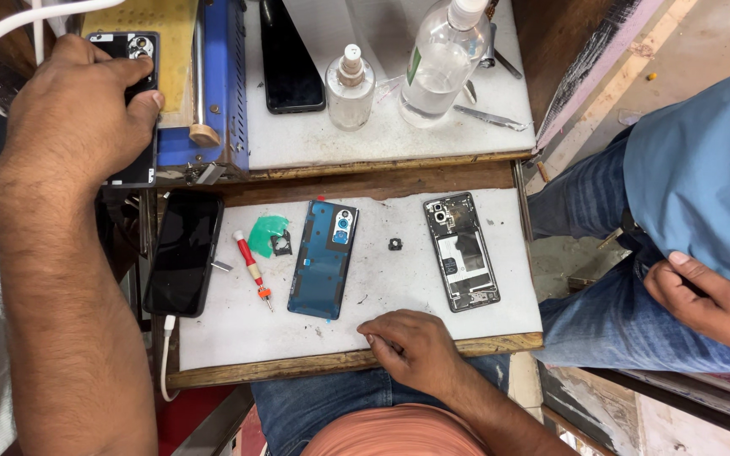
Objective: The person disassembles a smartphone, removes the back cover and internal components, and uses a heat press to separate the screen. They then reassemble the phone by reconnecting internal cables and replacing the back cover.
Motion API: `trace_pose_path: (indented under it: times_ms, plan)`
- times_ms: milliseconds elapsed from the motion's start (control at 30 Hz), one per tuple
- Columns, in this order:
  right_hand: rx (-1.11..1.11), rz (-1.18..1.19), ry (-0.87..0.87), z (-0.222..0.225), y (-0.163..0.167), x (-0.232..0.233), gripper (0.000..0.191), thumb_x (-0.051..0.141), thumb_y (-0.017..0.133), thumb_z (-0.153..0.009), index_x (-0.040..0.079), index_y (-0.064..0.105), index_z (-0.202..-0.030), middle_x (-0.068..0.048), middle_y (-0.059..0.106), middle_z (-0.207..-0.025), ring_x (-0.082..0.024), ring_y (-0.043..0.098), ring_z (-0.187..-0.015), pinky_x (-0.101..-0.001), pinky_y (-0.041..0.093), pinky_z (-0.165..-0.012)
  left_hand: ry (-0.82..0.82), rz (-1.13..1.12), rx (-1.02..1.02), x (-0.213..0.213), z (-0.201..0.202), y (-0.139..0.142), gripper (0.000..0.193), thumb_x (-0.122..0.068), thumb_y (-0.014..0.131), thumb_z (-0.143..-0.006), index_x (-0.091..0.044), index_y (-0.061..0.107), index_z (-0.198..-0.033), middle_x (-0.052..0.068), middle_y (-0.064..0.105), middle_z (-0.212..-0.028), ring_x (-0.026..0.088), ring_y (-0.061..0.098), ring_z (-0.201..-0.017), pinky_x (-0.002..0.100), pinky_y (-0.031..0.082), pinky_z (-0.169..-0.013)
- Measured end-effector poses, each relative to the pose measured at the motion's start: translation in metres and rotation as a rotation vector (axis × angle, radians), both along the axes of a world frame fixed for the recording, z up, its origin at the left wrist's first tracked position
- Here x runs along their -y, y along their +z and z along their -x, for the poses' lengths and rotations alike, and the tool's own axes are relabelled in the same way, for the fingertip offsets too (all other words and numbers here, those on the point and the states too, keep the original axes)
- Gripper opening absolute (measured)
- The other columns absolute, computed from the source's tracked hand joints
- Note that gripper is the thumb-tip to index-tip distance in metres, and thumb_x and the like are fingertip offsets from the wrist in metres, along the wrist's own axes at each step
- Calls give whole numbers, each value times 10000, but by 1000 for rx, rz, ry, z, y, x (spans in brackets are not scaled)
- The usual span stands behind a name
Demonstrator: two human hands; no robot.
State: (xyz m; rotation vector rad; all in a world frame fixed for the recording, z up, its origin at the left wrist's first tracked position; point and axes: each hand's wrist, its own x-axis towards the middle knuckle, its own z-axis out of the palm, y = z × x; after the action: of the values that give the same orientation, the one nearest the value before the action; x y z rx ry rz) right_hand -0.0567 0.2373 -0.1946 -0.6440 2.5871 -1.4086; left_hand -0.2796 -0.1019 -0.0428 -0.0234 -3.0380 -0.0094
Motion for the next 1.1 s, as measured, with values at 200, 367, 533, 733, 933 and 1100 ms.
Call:
trace_pose_path:
  times_ms: [200,367,533,733,933,1100]
  plan:
    - [36,-14,14,-2,-2,-1,153,136,689,-946,77,772,-1060,-78,799,-924,-199,782,-839,-350,628,-736,15,15,6,-1,-2,1,420,-341,686,-1019,-157,686,-1396,163,601,-1252,312,641,-1134,519,575,-869]
    - [50,-36,23,-2,0,-1,158,140,685,-946,80,773,-1063,-76,799,-918,-196,781,-836,-353,625,-741,4,34,2,1,-2,1,418,-344,685,-1024,-160,686,-1399,171,597,-1259,318,643,-1130,524,579,-861]
    - [55,-51,35,-2,1,-2,157,137,685,-948,82,773,-1066,-76,798,-922,-197,779,-848,-359,621,-752,-15,25,-21,3,-3,-2,411,-338,683,-1029,-155,690,-1396,173,602,-1254,318,645,-1133,528,578,-861]
    - [121,-70,44,-5,-5,-6,179,138,682,-940,91,771,-1087,-64,797,-936,-193,778,-858,-363,625,-769,-12,22,-25,1,-5,-3,406,-333,685,-1030,-149,692,-1391,180,599,-1262,324,641,-1137,529,579,-861]
    - [-334,-219,-220,1,0,-31,342,169,686,-938,66,692,-1264,-157,701,-1314,-324,598,-1323,-508,448,-1147,8,-22,-11,-2,-6,3,419,-327,688,-1016,-157,683,-1399,159,601,-1267,316,631,-1154,529,565,-880]
    - [-201,-516,-413,18,13,-60,568,296,680,-918,6,599,-1399,-284,440,-1534,-468,272,-1498,-638,188,-1192,21,17,-13,-5,-8,2,414,-336,681,-1027,-157,685,-1401,162,602,-1266,310,640,-1140,512,575,-869]
